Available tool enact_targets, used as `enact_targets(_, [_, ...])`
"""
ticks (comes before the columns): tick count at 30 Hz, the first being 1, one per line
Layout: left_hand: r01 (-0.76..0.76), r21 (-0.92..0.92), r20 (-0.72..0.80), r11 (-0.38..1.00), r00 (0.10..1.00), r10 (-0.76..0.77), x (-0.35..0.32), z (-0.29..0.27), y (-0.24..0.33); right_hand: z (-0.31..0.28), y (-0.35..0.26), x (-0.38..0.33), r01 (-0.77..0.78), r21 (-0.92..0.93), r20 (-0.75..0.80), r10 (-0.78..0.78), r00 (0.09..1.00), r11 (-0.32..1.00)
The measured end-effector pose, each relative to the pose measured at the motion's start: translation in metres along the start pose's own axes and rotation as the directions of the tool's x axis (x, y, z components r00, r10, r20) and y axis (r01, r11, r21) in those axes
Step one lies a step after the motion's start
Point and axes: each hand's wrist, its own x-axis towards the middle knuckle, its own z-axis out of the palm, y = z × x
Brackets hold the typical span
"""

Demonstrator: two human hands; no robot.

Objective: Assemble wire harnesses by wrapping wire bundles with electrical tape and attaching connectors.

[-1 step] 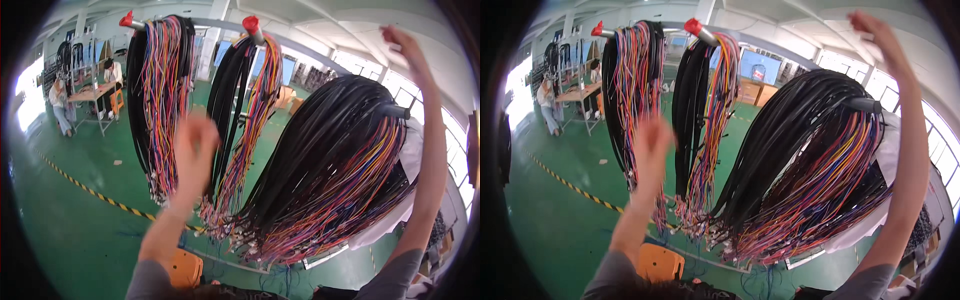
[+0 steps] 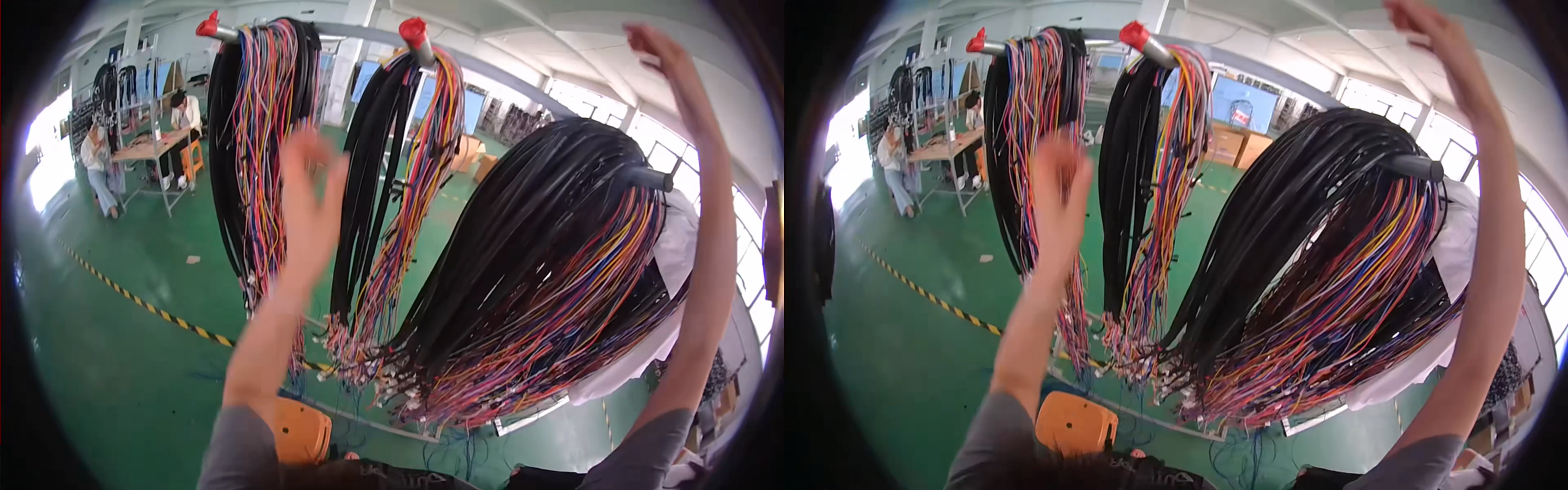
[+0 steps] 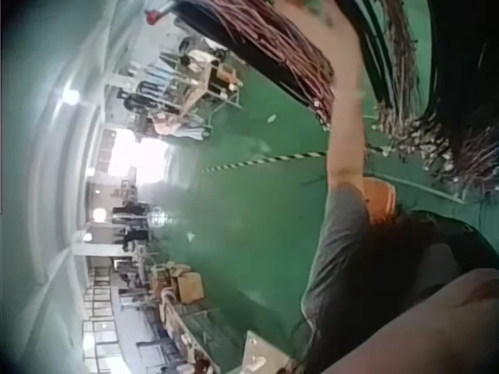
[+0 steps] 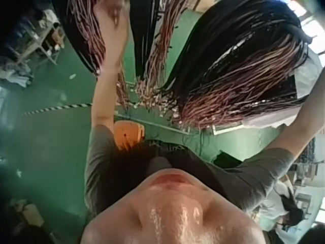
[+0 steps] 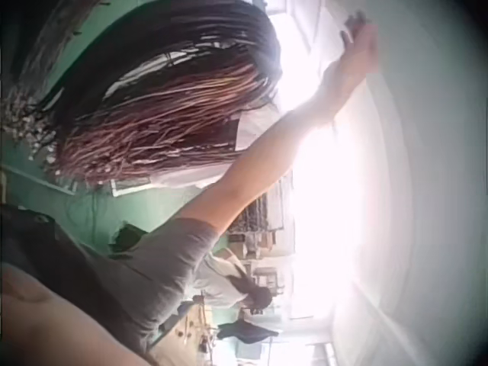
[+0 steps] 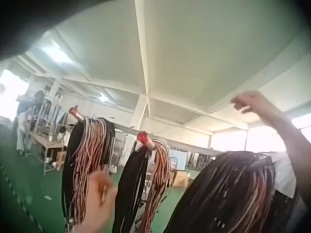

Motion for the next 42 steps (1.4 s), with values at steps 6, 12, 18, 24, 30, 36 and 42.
enact_targets(6, [0.028, 0.431, 0.204, 0.902, 0.971, -0.127, 0.03, 0.033, -0.077, 0.06, -0.099, -0.033, 0.293, -0.187, 0.237, -0.246, 0.94, 0.938])
enact_targets(12, [-0.319, 0.406, -0.054, 0.856, 0.927, 0.371, 0.147, 0.029, -0.014, 0.135, -0.153, -0.025, 0.536, -0.314, 0.073, -0.543, 0.836, 0.784])
enact_targets(18, [-0.462, 0.013, -0.122, 0.887, 0.88, 0.46, 0.105, -0.04, 0.093, 0.104, -0.265, -0.093, -0.285, -0.091, 0.239, 0.299, 0.924, 0.954])
enact_targets(24, [0.787, -0.473, 0.856, -0.396, 0.306, -0.416, -0.122, -0.203, 0.141, 0.153, -0.308, -0.421, -0.26, 0.304, 0.254, 0.185, 0.949, 0.916])
enact_targets(30, [0.793, 0.355, 0.93, -0.495, -0.355, 0.098, -0.251, -0.3, 0.219, 0.225, -0.444, -0.652, -0.928, 0.372, 0.719, 0.64, 0.273, -0.022])
enact_targets(36, [0.906, 0.422, 0.752, 0.021, -0.363, 0.551, -0.354, -0.365, 0.303, 0.242, -0.423, -0.587, -0.449, 0.675, 0.721, 0.653, 0.231, -0.586])
enact_targets(42, [0.725, 0.635, 0.689, -0.266, -0.376, 0.62, -0.343, -0.344, 0.321, 0.158, -0.59, -0.675, -0.819, 0.539, 0.193, 0.975, -0.105, -0.195])
